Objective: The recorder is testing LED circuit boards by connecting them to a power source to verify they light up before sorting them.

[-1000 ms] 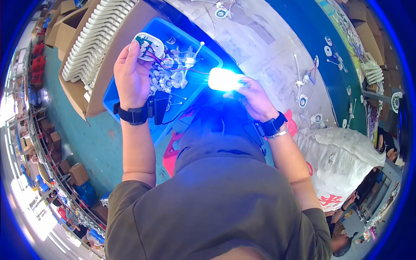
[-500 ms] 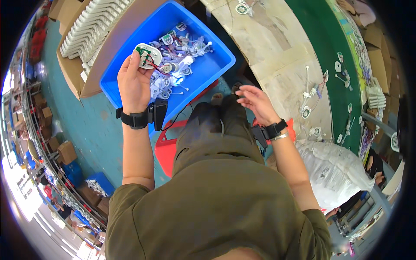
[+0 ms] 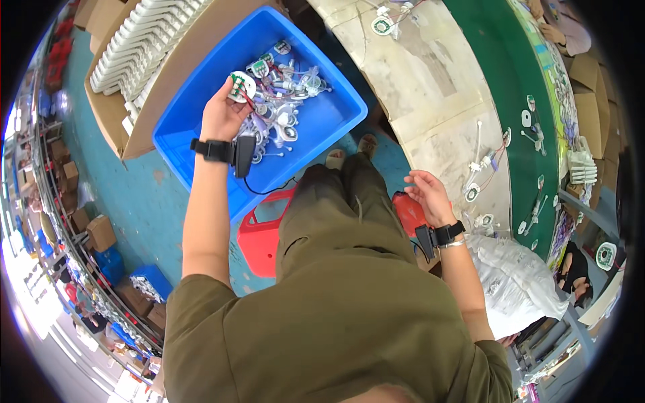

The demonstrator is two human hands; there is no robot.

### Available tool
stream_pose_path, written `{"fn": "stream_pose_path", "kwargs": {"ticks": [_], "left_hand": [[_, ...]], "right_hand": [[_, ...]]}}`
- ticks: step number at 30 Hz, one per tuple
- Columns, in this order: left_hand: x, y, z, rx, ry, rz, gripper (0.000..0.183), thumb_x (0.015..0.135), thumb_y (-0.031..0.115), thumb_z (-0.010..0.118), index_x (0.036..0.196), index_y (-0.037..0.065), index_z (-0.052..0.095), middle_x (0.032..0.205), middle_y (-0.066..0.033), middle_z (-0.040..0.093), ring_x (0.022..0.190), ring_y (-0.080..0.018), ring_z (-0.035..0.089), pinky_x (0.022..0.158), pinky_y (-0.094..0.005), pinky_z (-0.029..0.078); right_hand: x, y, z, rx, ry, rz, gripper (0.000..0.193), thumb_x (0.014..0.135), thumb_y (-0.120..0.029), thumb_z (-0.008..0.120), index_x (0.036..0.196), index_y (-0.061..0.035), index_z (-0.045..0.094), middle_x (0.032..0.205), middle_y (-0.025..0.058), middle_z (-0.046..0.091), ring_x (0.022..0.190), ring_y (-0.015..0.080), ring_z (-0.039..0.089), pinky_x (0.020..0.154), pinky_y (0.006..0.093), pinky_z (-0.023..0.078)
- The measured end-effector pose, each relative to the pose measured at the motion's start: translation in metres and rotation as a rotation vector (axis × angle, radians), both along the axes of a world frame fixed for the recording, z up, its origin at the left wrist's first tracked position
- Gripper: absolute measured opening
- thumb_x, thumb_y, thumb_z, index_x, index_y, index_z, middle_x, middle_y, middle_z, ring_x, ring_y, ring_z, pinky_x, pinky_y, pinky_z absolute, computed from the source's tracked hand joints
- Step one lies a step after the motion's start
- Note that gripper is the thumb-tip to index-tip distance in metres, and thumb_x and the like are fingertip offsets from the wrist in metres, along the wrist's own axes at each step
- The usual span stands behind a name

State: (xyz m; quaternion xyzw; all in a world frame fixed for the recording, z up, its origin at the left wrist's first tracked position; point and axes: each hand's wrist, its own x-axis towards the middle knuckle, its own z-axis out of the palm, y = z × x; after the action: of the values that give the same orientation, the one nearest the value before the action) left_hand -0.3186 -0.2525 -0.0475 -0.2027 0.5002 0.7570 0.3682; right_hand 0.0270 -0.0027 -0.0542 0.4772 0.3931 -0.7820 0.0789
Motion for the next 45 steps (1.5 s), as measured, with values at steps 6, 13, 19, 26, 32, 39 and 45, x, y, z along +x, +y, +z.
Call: {"fn": "stream_pose_path", "kwargs": {"ticks": [6,13,19,26,32,39,45], "left_hand": [[-0.103,0.056,-0.087,-0.466,0.083,0.041,0.028,0.079,0.026,0.053,0.093,0.002,0.051,0.081,-0.0092,0.057,0.076,-0.0214,0.056,0.065,-0.034,0.045],[-0.063,0.075,-0.117,-0.507,0.238,-0.157,0.04,0.075,0.031,0.055,0.104,0.004,0.048,0.096,-0.0108,0.054,0.08,-0.0244,0.054,0.065,-0.0324,0.042],[0.027,0.063,-0.083,-0.421,0.208,-0.387,0.027,0.081,0.025,0.051,0.1,0.006,0.047,0.096,-0.0049,0.053,0.081,-0.0171,0.053,0.063,-0.0257,0.041],[0.059,0.085,-0.046,-0.387,0.274,-0.458,0.023,0.081,0.023,0.051,0.096,0.006,0.049,0.089,-0.0043,0.055,0.078,-0.015,0.054,0.062,-0.0231,0.041],[0.096,0.144,-0.007,-0.325,0.39,-0.658,0.02,0.082,0.021,0.051,0.091,0.003,0.053,0.086,-0.0043,0.057,0.076,-0.0126,0.055,0.064,-0.021,0.041],[0.175,0.235,0.029,-0.058,0.453,-0.928,0.027,0.083,0.019,0.048,0.101,0.0,0.048,0.091,-0.0092,0.055,0.082,-0.0173,0.055,0.07,-0.0238,0.043],[0.22,0.268,0.064,0.069,0.125,-0.948,0.031,0.083,0.027,0.047,0.098,0.0,0.049,0.09,-0.0093,0.057,0.081,-0.0179,0.056,0.071,-0.0269,0.044]], "right_hand": [[0.023,0.011,0.005,0.05,-0.105,-0.093,0.019,0.083,-0.015,0.046,0.098,-0.0041,0.049,0.088,0.0053,0.055,0.071,0.0117,0.052,0.068,0.0238,0.042],[0.061,0.03,-0.01,0.152,0.022,-0.254,0.016,0.082,-0.015,0.049,0.093,-0.0047,0.051,0.085,0.0034,0.055,0.07,0.0106,0.052,0.065,0.0224,0.042],[0.076,0.089,-0.042,0.579,-0.087,-0.629,0.012,0.076,-0.011,0.054,0.087,-0.0044,0.054,0.081,0.0019,0.056,0.066,0.0092,0.05,0.062,0.0206,0.04],[0.071,0.219,-0.072,1.452,-0.53,-0.387,0.043,0.066,-0.03,0.061,0.095,0.0,0.052,0.091,0.0204,0.053,0.087,0.0337,0.051,0.076,0.0356,0.041],[0.064,0.257,-0.087,1.008,-0.735,0.005,0.037,0.069,-0.033,0.057,0.085,-0.0004,0.056,0.079,0.019,0.058,0.073,0.0317,0.056,0.067,0.0357,0.043],[0.046,0.159,-0.016,1.245,-0.129,-0.293,0.018,0.081,-0.017,0.046,0.078,-0.0014,0.055,0.061,0.0118,0.055,0.055,0.0235,0.053,0.053,0.0291,0.041],[0.014,0.082,0.036,1.863,0.11,-0.058,0.009,0.069,-0.009,0.058,0.076,-0.0058,0.055,0.06,0.0067,0.051,0.056,0.0232,0.051,0.053,0.0318,0.04]]}}
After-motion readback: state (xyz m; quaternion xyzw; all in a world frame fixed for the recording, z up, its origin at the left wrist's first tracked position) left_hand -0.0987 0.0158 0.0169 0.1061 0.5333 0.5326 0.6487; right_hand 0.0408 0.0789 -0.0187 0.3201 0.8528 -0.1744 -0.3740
